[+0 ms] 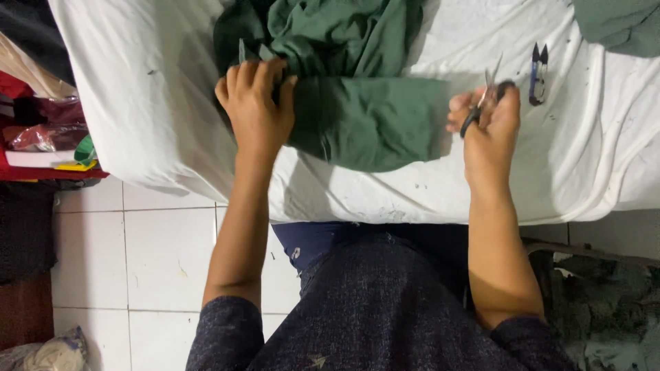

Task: Trimming excess fabric and loose threads from the seams of a green garment using scissors.

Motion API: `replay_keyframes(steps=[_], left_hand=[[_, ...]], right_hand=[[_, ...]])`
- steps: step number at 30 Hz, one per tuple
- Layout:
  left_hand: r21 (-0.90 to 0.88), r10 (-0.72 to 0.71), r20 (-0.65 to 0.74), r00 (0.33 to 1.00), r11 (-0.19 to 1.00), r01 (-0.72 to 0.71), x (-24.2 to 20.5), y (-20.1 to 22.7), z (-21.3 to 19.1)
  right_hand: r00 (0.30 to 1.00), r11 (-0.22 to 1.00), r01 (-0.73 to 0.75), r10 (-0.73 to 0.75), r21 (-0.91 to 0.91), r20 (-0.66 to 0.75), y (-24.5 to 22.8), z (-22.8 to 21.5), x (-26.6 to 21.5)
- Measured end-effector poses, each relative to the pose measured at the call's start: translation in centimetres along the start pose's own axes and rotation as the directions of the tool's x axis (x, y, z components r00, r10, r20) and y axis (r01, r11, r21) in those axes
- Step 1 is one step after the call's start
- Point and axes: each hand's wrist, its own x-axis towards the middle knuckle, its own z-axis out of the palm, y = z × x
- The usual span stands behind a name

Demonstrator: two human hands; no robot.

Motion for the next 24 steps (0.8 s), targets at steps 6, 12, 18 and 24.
replay_keyframes(steps=[6,12,18,24], left_hand=[[-0.276,0.141,-0.224,0.964,0.94,-0.201,-3.8,4.3,1.0],[-0.488,-0.143,0.04,0.989,0.861,0.145,-7.5,2.7,3.9],[-0.561,-0.201,0.055,0.978,0.804,0.197,-7.4,2.5,4.2],[-0.534,-0.189,0.021,0.982,0.828,0.171,-6.9,3.3,4.6]], right_hand=[[0.999,0.995,-0.05,0.051,-0.088,0.014,3.2,-1.6,-1.8],[0.997,0.989,-0.018,0.03,-0.149,0.077,5.8,-2.4,-2.5],[0.996,0.995,-0.005,0.013,-0.105,0.083,5.9,-2.6,-2.4],[0.999,0.999,0.011,-0.009,-0.05,0.04,6.5,-2.5,-2.3]])
